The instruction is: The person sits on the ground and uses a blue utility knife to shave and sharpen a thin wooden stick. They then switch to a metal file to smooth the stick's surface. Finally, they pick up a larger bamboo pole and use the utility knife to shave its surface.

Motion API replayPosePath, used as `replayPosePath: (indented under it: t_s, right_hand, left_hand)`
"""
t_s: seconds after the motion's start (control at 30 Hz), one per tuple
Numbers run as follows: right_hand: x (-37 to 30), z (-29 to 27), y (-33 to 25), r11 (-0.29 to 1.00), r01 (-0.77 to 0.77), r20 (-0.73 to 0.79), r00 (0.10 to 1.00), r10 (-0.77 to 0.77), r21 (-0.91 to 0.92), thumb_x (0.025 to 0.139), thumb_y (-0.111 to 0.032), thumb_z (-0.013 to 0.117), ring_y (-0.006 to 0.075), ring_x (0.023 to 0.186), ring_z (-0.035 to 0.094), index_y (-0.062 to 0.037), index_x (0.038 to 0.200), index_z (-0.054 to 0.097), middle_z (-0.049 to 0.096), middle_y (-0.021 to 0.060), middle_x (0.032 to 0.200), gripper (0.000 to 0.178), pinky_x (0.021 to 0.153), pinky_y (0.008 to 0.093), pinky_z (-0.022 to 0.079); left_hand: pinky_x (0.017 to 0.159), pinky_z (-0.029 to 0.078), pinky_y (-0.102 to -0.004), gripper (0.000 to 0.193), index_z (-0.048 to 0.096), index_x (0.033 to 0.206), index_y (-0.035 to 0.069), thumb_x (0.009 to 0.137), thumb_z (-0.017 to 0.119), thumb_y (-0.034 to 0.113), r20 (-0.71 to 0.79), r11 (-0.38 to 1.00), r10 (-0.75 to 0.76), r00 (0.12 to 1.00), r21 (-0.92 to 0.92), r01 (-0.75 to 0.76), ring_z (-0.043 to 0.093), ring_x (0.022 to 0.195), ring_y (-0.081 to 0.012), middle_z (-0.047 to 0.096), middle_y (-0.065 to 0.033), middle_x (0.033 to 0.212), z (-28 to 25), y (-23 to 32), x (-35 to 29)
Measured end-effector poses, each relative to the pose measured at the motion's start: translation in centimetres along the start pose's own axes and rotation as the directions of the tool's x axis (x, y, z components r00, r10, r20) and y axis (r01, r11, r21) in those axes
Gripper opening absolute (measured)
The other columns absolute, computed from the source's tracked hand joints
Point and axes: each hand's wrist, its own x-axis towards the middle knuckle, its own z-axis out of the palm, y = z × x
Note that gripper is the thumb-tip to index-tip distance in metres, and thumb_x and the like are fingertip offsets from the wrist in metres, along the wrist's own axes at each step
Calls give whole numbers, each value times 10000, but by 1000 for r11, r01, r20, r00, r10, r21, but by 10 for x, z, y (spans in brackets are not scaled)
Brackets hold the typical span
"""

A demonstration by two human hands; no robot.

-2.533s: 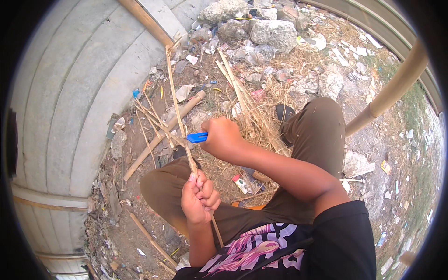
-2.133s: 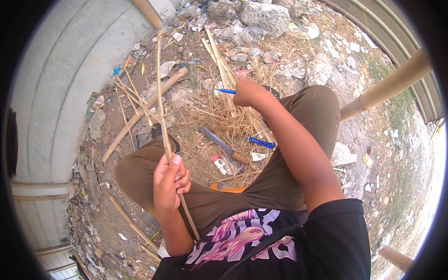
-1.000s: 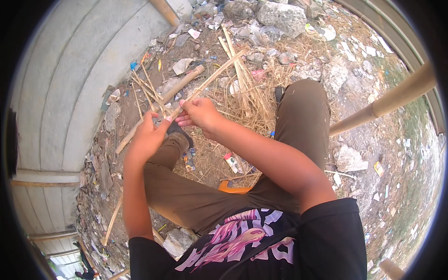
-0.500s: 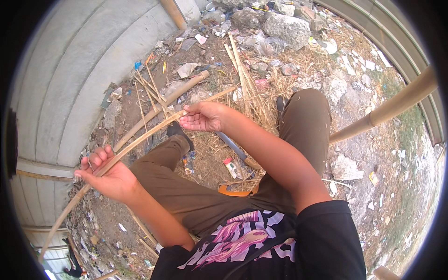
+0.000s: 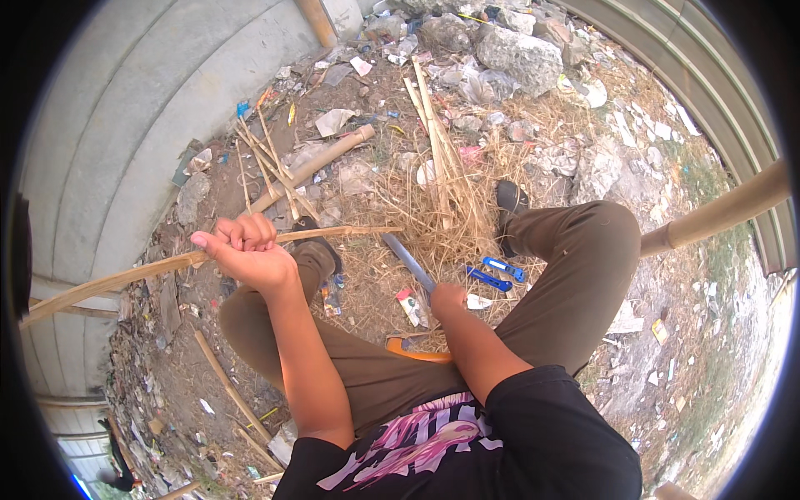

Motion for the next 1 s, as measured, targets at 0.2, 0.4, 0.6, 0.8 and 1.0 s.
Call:
replayPosePath:
  t_s: [0.2, 0.4, 0.6, 0.8, 1.0]
  right_hand:
    - [-8, -54, 17, 986, 61, 324, 940, -108, 153, 711, -275, 690, 303, 1002, 716, -48, 1115, 729, 723, 150, 1109, 465, 828, 407, 574]
    - [-92, -199, 11, 958, -61, 214, 977, 0, 281, 843, -101, 630, 219, 571, 693, 58, 913, 716, 714, 116, 716, 194, 526, 345, 571]
    - [-177, -271, 40, 874, 279, -380, 917, -120, 398, 833, -218, 701, 186, 562, 633, -7, 840, 706, 647, 95, 629, 211, 573, 344, 504]
    - [-175, -256, -37, -57, 609, -601, 791, 111, 791, 926, -205, 653, 56, 494, 387, -19, 724, 588, 488, -30, 563, 282, 467, 285, 313]
    - [-91, -151, -50, 487, -83, 149, 984, -100, 870, 889, -203, 632, 151, 507, 548, 13, 730, 592, 556, 43, 585, 272, 485, 319, 423]
  left_hand:
    - [461, 113, -272, 676, 203, 641, 168, 954, 350, 748, -55, 996, -85, 995, -34, 83, 132, 462, -92, 159, 51, 504, -9, -5, 15]
    - [459, 87, -274, 766, 209, 642, 165, 815, 302, 905, 7, 995, -102, 995, 8, 102, 123, 470, -87, 167, 53, 506, -13, -5, 13]
    - [455, 61, -275, 806, 206, 638, 165, 744, 286, 960, 25, 975, -214, 977, 59, 212, 113, 474, -84, 174, 48, 513, 5, 12, 7]
    - [453, 54, -282, 806, 200, 631, 163, 751, 292, 954, 65, 982, -183, 981, 65, 179, 111, 472, -83, 168, 54, 522, 1, -17, 3]
    - [432, 67, -281, 789, 200, 642, 168, 764, 326, 937, 90, 974, -224, 970, 65, 219, 102, 452, -77, 149, 62, 512, 7, -27, 19]
